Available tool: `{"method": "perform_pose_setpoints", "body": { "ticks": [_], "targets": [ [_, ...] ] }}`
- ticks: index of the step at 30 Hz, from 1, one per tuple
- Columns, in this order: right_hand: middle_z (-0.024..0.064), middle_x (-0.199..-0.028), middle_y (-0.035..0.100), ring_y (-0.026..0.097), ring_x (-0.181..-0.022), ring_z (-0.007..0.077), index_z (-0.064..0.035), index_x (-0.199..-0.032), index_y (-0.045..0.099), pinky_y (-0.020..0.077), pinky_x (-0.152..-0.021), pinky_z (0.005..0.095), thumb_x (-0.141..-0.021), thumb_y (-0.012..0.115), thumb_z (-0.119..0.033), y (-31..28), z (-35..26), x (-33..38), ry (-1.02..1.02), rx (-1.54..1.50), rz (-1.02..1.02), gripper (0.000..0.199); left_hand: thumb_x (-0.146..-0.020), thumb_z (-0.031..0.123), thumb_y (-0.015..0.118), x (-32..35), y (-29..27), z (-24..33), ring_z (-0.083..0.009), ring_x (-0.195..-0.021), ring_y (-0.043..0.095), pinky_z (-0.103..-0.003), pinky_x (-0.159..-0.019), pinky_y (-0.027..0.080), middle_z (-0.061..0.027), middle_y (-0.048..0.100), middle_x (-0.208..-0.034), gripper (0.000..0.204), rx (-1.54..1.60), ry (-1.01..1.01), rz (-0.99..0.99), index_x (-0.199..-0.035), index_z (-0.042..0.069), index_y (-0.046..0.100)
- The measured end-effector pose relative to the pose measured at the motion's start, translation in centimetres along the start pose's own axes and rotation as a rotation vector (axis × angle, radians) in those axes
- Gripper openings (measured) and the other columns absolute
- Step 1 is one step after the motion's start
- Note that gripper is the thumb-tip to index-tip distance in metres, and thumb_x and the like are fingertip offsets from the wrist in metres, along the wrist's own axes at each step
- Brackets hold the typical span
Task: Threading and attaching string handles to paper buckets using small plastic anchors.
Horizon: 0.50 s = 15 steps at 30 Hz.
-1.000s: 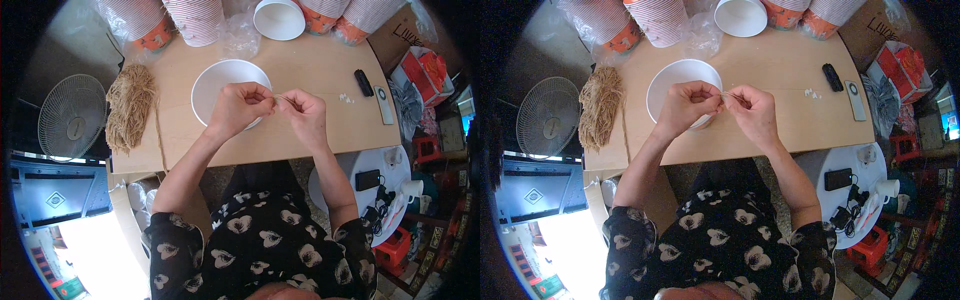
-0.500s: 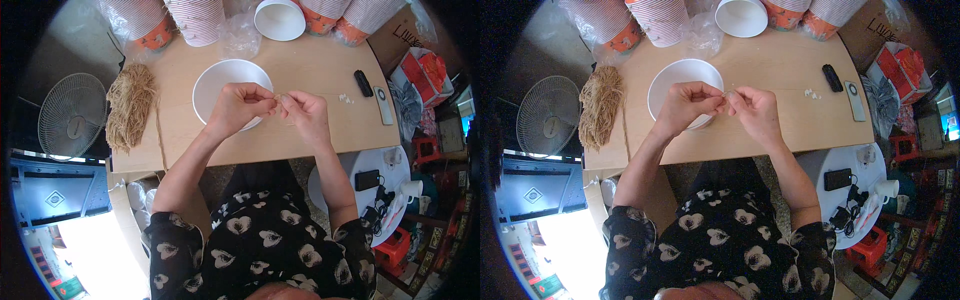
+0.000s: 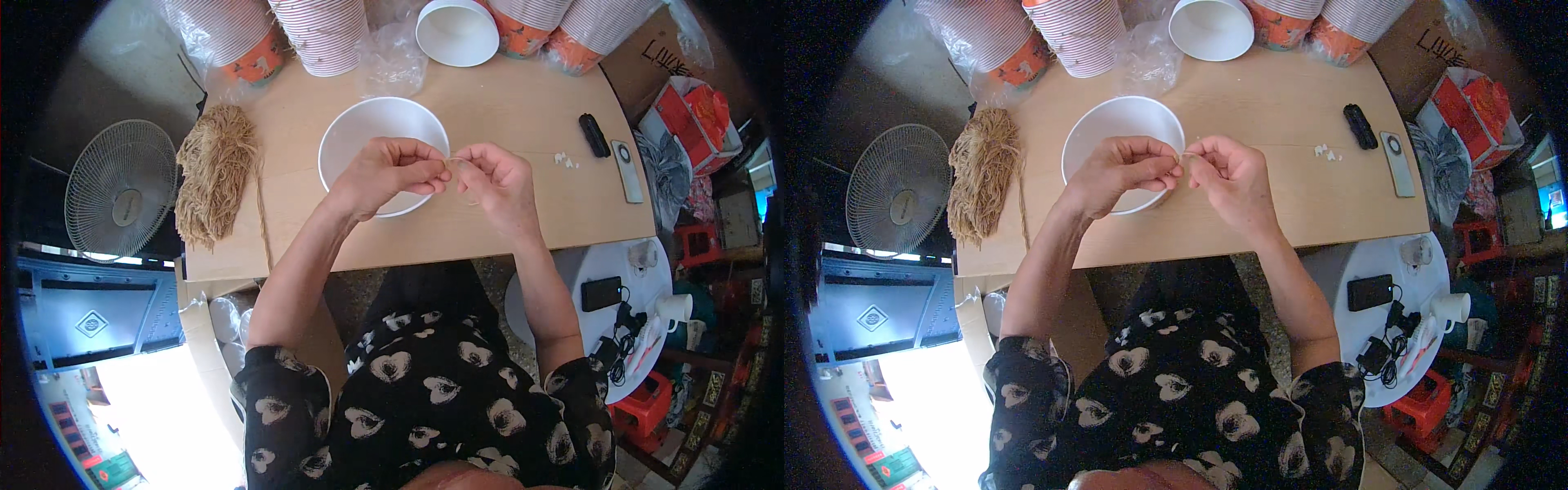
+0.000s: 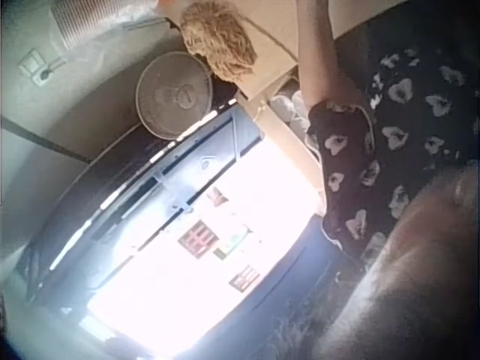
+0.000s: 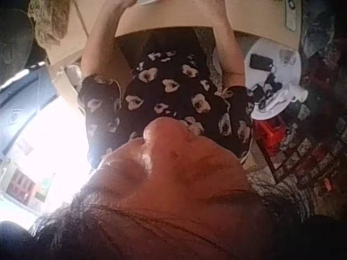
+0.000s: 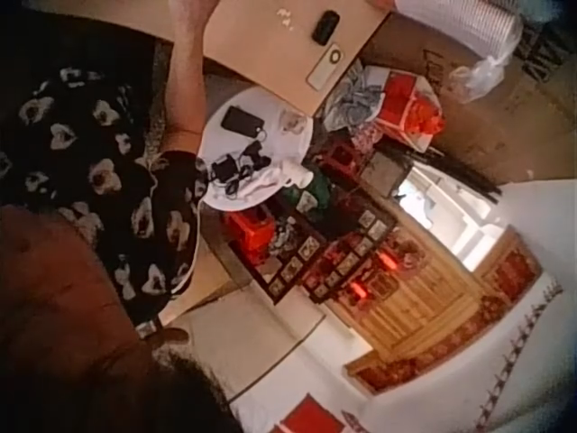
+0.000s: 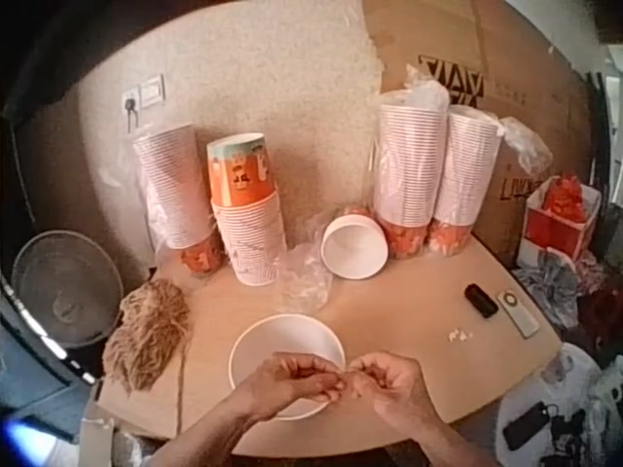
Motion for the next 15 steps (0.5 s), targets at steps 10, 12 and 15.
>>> {"method": "perform_pose_setpoints", "body": {
  "ticks": [10, 12, 15],
  "targets": [
    [0.0055, -0.085, 0.069, 0.062, -0.075, 0.0078, 0.0031, -0.104, 0.063, 0.0495, -0.068, 0.0215, -0.094, 0.065, -0.004, 0.6, 0.4, -0.1, 0.055, -0.058, -0.075, 0.012, -0.095, 0.009, 0.067, 0.2, 0.2, -0.3, -0.0134, -0.086, 0.071, -0.023, -0.077, 0.057, -0.0108, 0.073, -0.095, 0.017, 0.0, 0.003, -0.06, -0.105, -0.004, 0.068],
    [0.0057, -0.085, 0.069, 0.062, -0.075, 0.0078, 0.0029, -0.104, 0.063, 0.0501, -0.069, 0.0221, -0.094, 0.065, -0.005, 0.5, 0.5, -0.1, 0.043, -0.067, -0.07, 0.013, -0.094, 0.008, 0.067, 0.3, 0.3, 0.1, -0.0142, -0.086, 0.071, -0.023, -0.078, 0.058, -0.0117, 0.073, -0.095, 0.018, -0.002, 0.001, -0.039, -0.106, -0.005, 0.068],
    [0.0054, -0.086, 0.069, 0.063, -0.075, 0.0077, 0.0026, -0.104, 0.063, 0.0502, -0.069, 0.0215, -0.094, 0.066, -0.004, 0.5, 0.9, -0.1, 0.026, -0.094, -0.062, 0.012, -0.093, 0.008, 0.068, 0.2, 0.2, 0.1, -0.0156, -0.087, 0.072, -0.024, -0.079, 0.058, -0.0128, 0.073, -0.095, 0.02, 0.004, 0.005, -0.04, -0.107, -0.006, 0.068]
  ]
}}
Point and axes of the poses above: each hand's wrist, its own x-axis away from the middle knuckle, its own y-axis out of the palm, z = x × y, the point moved 5 cm from there along -x, towards the middle knuckle
